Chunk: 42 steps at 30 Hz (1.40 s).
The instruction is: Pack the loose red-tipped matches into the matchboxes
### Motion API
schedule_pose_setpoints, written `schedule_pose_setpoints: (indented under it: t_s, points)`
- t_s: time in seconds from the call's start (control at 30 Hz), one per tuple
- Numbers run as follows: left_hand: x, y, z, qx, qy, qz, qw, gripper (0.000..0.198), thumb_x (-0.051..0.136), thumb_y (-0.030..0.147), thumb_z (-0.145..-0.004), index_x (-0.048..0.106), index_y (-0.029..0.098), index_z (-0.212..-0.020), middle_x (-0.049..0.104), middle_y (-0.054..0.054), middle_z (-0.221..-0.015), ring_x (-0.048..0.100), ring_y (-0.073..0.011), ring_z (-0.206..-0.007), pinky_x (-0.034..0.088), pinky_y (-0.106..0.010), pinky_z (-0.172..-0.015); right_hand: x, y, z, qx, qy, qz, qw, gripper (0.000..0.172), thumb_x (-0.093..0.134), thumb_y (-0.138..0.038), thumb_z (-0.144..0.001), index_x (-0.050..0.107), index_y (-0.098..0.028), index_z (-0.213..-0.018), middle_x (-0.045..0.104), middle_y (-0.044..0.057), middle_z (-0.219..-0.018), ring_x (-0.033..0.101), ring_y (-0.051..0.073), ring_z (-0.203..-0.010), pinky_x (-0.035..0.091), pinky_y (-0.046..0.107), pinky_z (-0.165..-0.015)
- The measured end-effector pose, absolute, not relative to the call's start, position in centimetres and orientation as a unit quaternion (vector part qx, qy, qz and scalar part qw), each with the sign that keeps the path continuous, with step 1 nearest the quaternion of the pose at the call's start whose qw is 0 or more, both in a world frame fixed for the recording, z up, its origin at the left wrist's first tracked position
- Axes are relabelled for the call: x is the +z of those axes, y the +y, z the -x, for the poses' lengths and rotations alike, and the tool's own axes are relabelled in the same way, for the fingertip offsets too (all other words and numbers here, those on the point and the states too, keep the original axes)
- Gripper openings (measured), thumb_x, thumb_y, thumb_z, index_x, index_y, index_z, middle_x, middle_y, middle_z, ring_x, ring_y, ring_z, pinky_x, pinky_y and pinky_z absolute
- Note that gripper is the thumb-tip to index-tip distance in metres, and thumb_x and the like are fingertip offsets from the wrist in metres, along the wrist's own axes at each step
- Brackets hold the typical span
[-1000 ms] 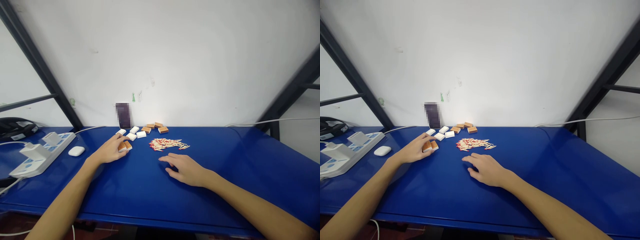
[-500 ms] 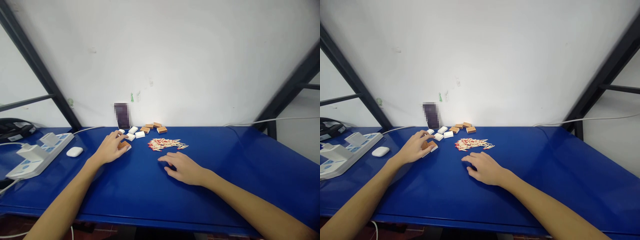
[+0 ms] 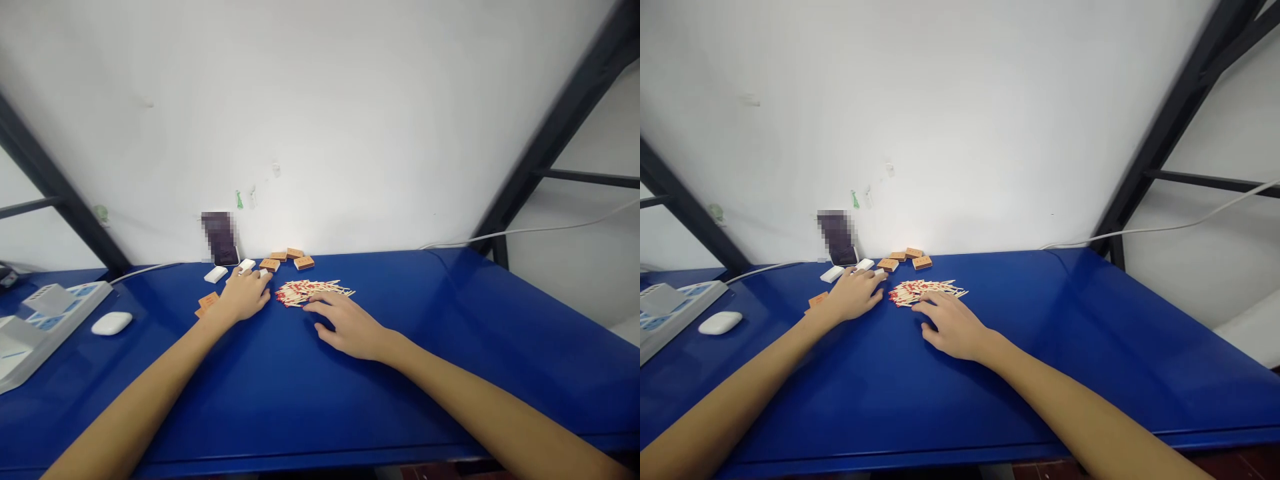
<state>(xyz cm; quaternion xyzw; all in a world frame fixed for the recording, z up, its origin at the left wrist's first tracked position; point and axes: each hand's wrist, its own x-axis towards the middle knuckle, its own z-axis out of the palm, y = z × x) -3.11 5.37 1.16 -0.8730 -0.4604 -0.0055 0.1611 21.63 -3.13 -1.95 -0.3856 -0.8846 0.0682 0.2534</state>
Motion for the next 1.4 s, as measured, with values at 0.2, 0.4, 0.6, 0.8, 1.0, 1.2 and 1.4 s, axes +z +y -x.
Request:
schedule_pose_setpoints:
  t_s: [0.2, 0.4, 0.6, 0.8, 1.0, 1.2, 1.4]
  points:
    - [2.1, -0.3, 2.6, 0.008, -0.410, 0.911, 0.055, 0.033, 0.043, 0.012, -0.083, 0.061, 0.019, -0.111, 0.069, -0.013, -0.091, 0.065, -0.0289, -0.080, 0.042, -0.038, -0.073, -2.2, -3.1, -21.7, 0.071, -0.893, 0.373, 0.240, 0.034, 0.051, -0.013, -0.088, 0.061, -0.018, -0.120, 0.062, 0.011, -0.115, 0.056, 0.024, -0.110, 0.045, 0.042, -0.096]
    - [3.4, -4.8, 1.9, 0.041, -0.322, 0.946, 0.020, 0.032, 0.043, 0.006, -0.082, 0.059, 0.021, -0.106, 0.068, -0.006, -0.085, 0.062, -0.0233, -0.074, 0.036, -0.033, -0.069, -2.2, -3.0, -21.6, 0.079, -0.895, 0.373, 0.233, 0.035, 0.051, -0.012, -0.088, 0.060, -0.017, -0.121, 0.063, 0.010, -0.112, 0.056, 0.023, -0.107, 0.045, 0.040, -0.095]
    - [3.6, -5.1, 1.1, -0.006, -0.282, 0.959, 0.020, 0.012, 0.048, 0.011, -0.079, 0.056, 0.018, -0.083, 0.061, -0.001, -0.066, 0.054, -0.0171, -0.056, 0.032, -0.038, -0.075, -2.3, -3.0, -21.5, 0.067, -0.892, 0.368, 0.252, 0.033, 0.052, -0.012, -0.087, 0.061, -0.018, -0.118, 0.061, 0.010, -0.110, 0.054, 0.023, -0.106, 0.044, 0.040, -0.093]
    - [3.8, -3.7, 2.0, -0.053, -0.324, 0.944, -0.029, 0.005, 0.054, 0.023, -0.079, 0.054, 0.019, -0.075, 0.059, 0.001, -0.059, 0.051, -0.0162, -0.056, 0.036, -0.035, -0.071, -1.4, -4.0, -20.8, 0.048, -0.931, 0.318, 0.173, 0.026, 0.048, -0.017, -0.094, 0.065, -0.022, -0.113, 0.060, 0.007, -0.099, 0.054, 0.018, -0.086, 0.041, 0.034, -0.079]
    - [3.3, -3.4, 1.9, -0.078, -0.391, 0.916, -0.036, 0.022, 0.051, 0.030, -0.083, 0.053, 0.019, -0.065, 0.057, -0.003, -0.058, 0.054, -0.0183, -0.059, 0.033, -0.029, -0.055, -1.1, -3.5, -21.4, 0.066, -0.924, 0.348, 0.143, 0.014, 0.049, -0.023, -0.097, 0.062, -0.019, -0.093, 0.059, 0.005, -0.091, 0.054, 0.016, -0.079, 0.039, 0.029, -0.073]
    - [1.0, -5.7, -0.7, -0.103, -0.204, 0.972, -0.049, 0.017, 0.056, 0.024, -0.082, 0.050, 0.018, -0.066, 0.058, -0.001, -0.069, 0.052, -0.0140, -0.063, 0.040, -0.031, -0.072, -1.5, -1.6, -23.0, 0.072, -0.894, 0.407, 0.176, 0.018, 0.043, -0.024, -0.099, 0.053, -0.019, -0.086, 0.059, 0.003, -0.087, 0.052, 0.016, -0.076, 0.039, 0.028, -0.070]
    - [-0.2, -4.5, -0.7, -0.183, -0.144, 0.969, -0.080, 0.014, 0.052, 0.013, -0.073, 0.043, 0.019, -0.064, 0.055, -0.002, -0.073, 0.050, -0.0142, -0.068, 0.041, -0.030, -0.071, -2.0, -1.6, -22.9, 0.078, -0.888, 0.414, 0.185, 0.013, 0.044, -0.020, -0.096, 0.051, -0.020, -0.085, 0.059, 0.002, -0.084, 0.052, 0.016, -0.075, 0.038, 0.027, -0.068]
